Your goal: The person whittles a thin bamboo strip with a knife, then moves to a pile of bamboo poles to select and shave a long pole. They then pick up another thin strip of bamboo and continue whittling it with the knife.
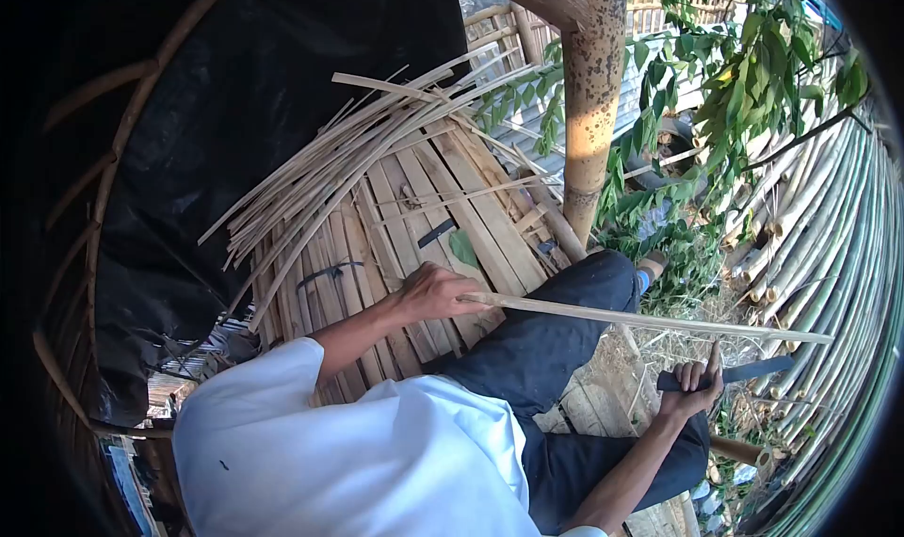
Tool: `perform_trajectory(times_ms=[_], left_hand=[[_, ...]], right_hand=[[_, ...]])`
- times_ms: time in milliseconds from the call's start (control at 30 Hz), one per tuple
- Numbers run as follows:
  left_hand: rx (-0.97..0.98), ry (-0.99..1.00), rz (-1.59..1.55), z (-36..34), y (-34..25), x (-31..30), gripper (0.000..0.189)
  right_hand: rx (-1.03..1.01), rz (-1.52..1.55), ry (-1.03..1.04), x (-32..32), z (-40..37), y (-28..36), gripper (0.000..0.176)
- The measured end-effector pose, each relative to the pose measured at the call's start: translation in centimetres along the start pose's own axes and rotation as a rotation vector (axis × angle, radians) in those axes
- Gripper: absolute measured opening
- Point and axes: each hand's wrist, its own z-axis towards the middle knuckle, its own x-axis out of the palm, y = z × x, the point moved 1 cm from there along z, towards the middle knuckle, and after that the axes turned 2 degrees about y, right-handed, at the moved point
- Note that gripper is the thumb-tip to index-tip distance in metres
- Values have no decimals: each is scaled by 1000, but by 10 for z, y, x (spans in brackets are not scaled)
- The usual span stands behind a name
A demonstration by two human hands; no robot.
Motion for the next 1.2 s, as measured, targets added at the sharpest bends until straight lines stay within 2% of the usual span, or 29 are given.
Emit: perform_trajectory(times_ms=[133,167,267,300,367,500,633,767,833,867,900,967,1033,1067,1133,1167,1200], left_hand=[[3,-80,62,-41,31,-27,21],[-12,-89,62,-49,38,-34,21],[-63,-106,114,-78,56,-53,21],[-81,-113,114,-86,64,-56,21],[-43,-314,132,-100,78,-64,21],[-180,-293,121,-138,97,-86,22],[-250,-392,210,-181,116,-113,18],[-250,-490,193,-223,126,-139,21],[-254,-470,256,-240,136,-150,24],[-232,-483,271,-248,141,-154,24],[-213,-496,286,-257,146,-158,24],[-288,-489,321,-268,154,-172,25],[-466,-667,556,-273,165,-189,31],[-478,-670,562,-270,163,-193,31],[-842,-995,661,-256,159,-196,55],[-853,-999,666,-249,160,-188,55],[-903,-1210,460,-243,162,-176,68]], right_hand=[[2,23,0,5,4,5,62],[-5,-9,-71,9,6,5,61],[-27,-47,-107,28,5,0,53],[-25,-21,-52,30,7,-2,52],[-2,-41,-153,46,8,-10,44],[7,-84,-124,61,14,-30,41],[109,29,-37,78,27,-41,27],[157,13,-51,87,39,-56,30],[104,18,-100,94,44,-67,23],[166,91,29,116,33,-71,24],[202,57,27,129,30,-74,36],[172,-79,-20,146,27,-87,42],[212,-79,28,162,21,-96,38],[201,-60,25,165,19,-106,37],[182,-46,29,178,5,-131,33],[159,-22,-34,183,-1,-145,31],[172,-41,-57,193,-12,-159,31]])
